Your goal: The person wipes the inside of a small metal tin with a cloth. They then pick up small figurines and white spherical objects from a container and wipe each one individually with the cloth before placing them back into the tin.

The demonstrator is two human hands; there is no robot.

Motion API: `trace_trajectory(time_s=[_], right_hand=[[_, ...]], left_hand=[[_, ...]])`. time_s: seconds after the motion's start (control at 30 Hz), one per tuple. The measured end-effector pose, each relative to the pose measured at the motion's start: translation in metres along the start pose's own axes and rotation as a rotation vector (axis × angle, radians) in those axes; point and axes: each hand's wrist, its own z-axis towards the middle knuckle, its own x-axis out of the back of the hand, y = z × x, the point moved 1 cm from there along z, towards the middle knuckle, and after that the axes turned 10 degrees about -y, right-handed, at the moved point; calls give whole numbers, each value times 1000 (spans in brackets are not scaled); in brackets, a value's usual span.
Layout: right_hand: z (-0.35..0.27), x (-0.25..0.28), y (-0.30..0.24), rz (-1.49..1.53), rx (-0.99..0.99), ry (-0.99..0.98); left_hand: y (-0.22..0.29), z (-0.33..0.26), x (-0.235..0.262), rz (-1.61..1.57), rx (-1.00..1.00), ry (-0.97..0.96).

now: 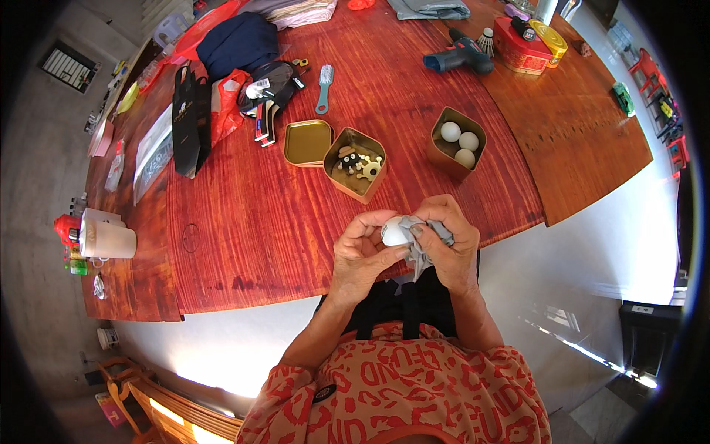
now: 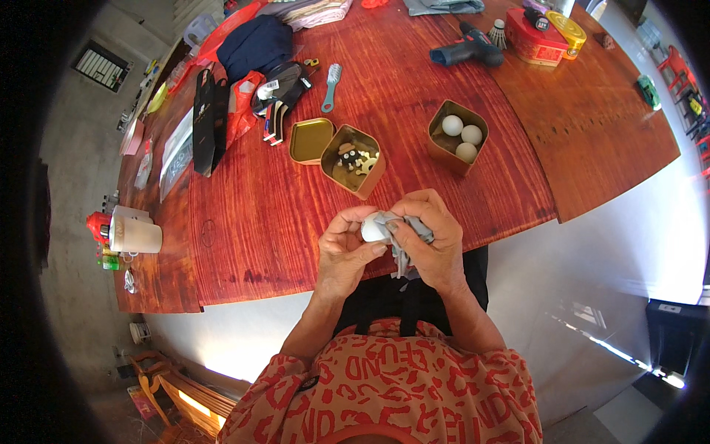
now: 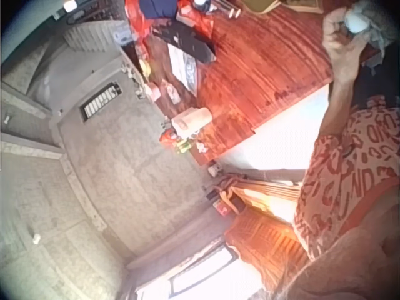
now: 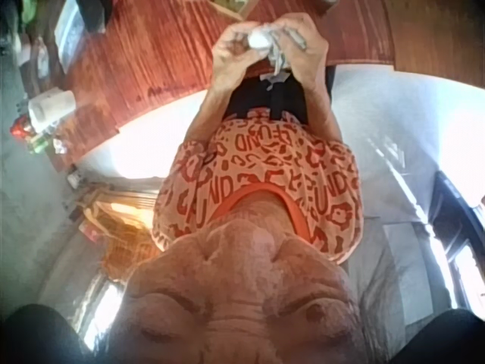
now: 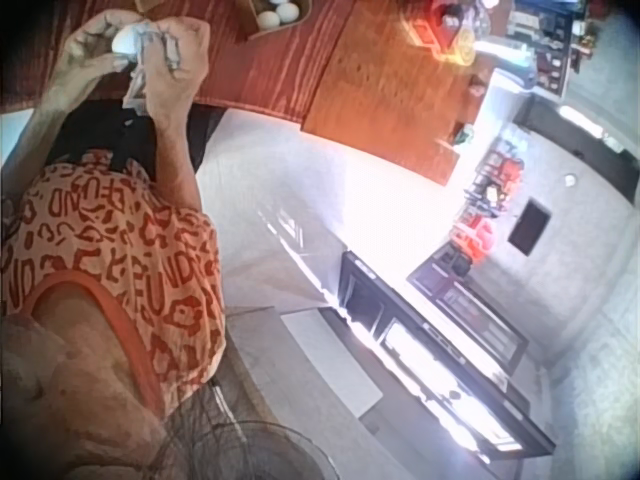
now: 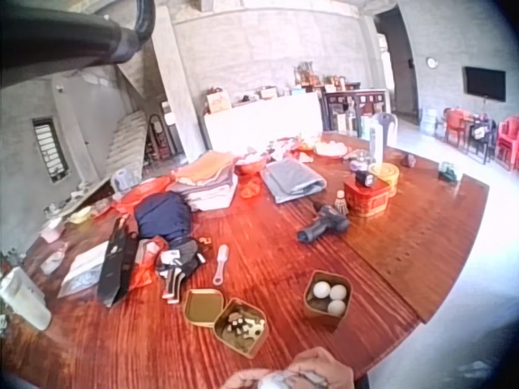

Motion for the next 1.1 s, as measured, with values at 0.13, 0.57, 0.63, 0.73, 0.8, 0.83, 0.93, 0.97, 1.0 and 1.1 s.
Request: trace_trajectory(time_s=[0.13, 0.57, 0.63, 0.73, 0.8, 0.83, 0.93, 0.97, 1.0, 1.1], right_hand=[[1, 3, 4, 56, -97, 11], [1, 3, -9, -173, 24, -102], [3, 5, -3, -75, -48, -95], [3, 5, 4, 24, -134, -68], [3, 2, 6, 18, -116, -32], [2, 0, 7, 2, -77, -19], [-3, -2, 6, -31, 22, 2], [-6, -2, 6, -33, 42, -4], [-8, -1, 7, -34, 63, -9], [-4, 6, -4, -146, 106, -145]], left_hand=[[4, -1, -5, 20, 27, -8], [7, -3, -10, 336, -23, -50], [7, -4, -11, 332, -4, -39], [4, -4, -9, 270, 36, -9], [2, -3, -10, 167, 46, 33], [1, -2, -10, 148, 27, 45], [1, -2, -10, 86, 4, 68], [1, -2, -10, 62, 21, 67], [2, -3, -9, 38, 37, 66], [4, -4, -1, 231, -3, -45]])
